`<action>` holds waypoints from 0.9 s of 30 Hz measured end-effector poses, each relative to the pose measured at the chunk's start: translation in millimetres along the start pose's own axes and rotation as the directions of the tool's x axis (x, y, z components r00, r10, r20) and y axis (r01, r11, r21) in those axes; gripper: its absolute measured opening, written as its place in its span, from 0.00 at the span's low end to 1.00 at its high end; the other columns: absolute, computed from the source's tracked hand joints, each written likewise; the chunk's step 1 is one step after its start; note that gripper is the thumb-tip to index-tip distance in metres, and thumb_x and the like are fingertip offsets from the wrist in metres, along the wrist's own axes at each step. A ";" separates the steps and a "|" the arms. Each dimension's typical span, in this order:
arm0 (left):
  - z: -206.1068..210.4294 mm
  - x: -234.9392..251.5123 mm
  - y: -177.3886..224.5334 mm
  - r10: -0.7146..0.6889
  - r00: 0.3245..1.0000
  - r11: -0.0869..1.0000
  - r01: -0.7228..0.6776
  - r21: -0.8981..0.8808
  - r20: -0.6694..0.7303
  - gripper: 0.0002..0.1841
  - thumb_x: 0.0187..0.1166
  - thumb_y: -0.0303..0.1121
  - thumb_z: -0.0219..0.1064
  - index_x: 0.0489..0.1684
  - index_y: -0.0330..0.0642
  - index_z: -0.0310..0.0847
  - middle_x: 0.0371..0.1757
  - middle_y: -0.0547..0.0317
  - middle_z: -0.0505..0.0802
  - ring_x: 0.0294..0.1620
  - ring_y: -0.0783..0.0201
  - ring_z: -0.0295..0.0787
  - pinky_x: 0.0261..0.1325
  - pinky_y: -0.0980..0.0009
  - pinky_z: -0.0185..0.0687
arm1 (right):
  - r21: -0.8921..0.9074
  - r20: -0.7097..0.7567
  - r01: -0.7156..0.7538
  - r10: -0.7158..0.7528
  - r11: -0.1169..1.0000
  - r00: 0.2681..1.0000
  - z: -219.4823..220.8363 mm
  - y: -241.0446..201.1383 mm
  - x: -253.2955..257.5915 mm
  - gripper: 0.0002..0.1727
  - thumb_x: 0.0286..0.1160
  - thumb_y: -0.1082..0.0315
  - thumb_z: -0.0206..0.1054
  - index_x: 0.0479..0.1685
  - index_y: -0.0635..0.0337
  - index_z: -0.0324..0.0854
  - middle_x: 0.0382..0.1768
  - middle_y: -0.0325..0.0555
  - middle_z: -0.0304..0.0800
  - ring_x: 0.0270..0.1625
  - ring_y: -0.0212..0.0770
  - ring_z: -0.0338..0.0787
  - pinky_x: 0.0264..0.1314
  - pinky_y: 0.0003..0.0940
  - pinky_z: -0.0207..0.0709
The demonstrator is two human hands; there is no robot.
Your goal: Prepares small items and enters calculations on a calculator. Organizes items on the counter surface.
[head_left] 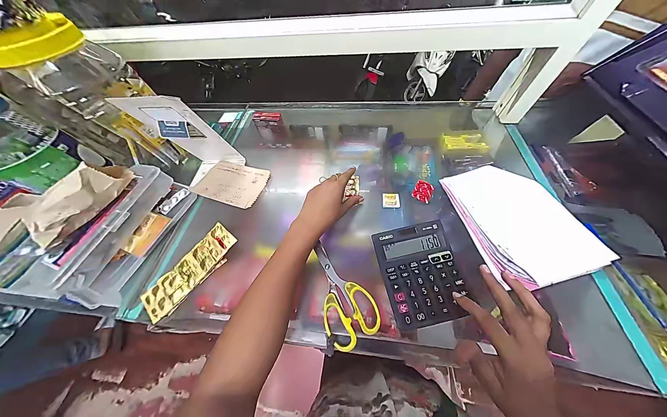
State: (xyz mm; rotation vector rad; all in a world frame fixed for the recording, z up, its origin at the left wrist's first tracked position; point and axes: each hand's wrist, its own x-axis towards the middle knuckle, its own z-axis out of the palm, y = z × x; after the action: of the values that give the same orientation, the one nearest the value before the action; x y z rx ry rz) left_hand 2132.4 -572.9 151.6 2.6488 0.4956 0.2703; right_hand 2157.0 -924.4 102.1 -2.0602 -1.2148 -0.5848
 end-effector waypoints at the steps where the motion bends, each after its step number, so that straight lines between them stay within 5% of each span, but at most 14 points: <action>1: 0.3 0.1 -0.4 0.001 1.000 1.000 -0.001 0.001 0.000 0.35 0.81 0.46 0.71 0.86 0.42 0.67 0.66 0.35 0.88 0.65 0.35 0.86 0.66 0.36 0.78 | 0.000 0.002 -0.010 0.010 1.000 1.000 1.9 0.2 -0.6 0.39 0.81 0.25 0.41 0.61 0.43 0.84 0.83 0.45 0.74 0.93 0.51 0.55 0.92 0.48 0.43; 14: 1.4 -0.6 -1.4 0.013 1.000 1.000 -0.013 -0.006 -0.017 0.35 0.81 0.46 0.71 0.86 0.41 0.68 0.64 0.34 0.88 0.62 0.35 0.87 0.64 0.37 0.79 | 0.003 -0.010 -0.010 0.010 1.000 1.000 6.6 -0.3 -1.3 0.41 0.79 0.24 0.43 0.57 0.51 0.82 0.79 0.48 0.79 0.90 0.51 0.63 0.91 0.45 0.48; 20: -3.4 -1.4 -2.5 0.033 0.993 0.999 -0.038 -0.039 -0.115 0.28 0.84 0.44 0.68 0.77 0.37 0.77 0.63 0.35 0.90 0.62 0.35 0.88 0.64 0.36 0.79 | 0.012 -0.025 0.001 0.000 1.000 1.000 7.1 2.0 -1.5 0.40 0.80 0.25 0.44 0.55 0.51 0.83 0.77 0.48 0.81 0.90 0.49 0.63 0.90 0.42 0.49; 22: -7.7 -4.3 -4.1 0.024 0.984 0.997 -0.037 -0.067 -0.175 0.23 0.85 0.40 0.65 0.73 0.35 0.79 0.53 0.38 0.93 0.52 0.40 0.92 0.57 0.40 0.84 | 0.023 -0.030 0.002 -0.001 1.000 1.000 7.3 1.7 -1.3 0.39 0.81 0.25 0.45 0.55 0.52 0.83 0.76 0.48 0.81 0.89 0.48 0.63 0.90 0.41 0.49; 24: -13.3 -9.1 -2.4 -0.018 0.972 0.995 -0.006 -0.100 -0.235 0.19 0.86 0.35 0.63 0.69 0.33 0.79 0.37 0.41 0.92 0.32 0.45 0.90 0.39 0.45 0.85 | 0.032 -0.034 0.001 0.000 1.000 0.999 7.3 1.9 -1.8 0.39 0.81 0.26 0.45 0.55 0.52 0.83 0.76 0.48 0.82 0.89 0.48 0.64 0.90 0.41 0.50; 27: -17.7 -7.8 -6.8 -0.144 0.958 0.978 0.100 -0.181 -0.249 0.19 0.89 0.35 0.58 0.72 0.35 0.75 0.33 0.45 0.92 0.23 0.50 0.90 0.31 0.48 0.89 | 0.033 -0.031 0.004 -0.003 0.999 1.000 6.8 2.3 -1.7 0.38 0.81 0.26 0.46 0.55 0.51 0.82 0.76 0.48 0.81 0.89 0.48 0.64 0.89 0.41 0.51</action>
State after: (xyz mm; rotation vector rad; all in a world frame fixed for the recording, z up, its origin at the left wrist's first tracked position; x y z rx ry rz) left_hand 2118.5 -563.5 163.5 2.4194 0.6870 0.6012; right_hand 2158.5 -921.2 95.6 -2.0148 -1.2029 -0.5922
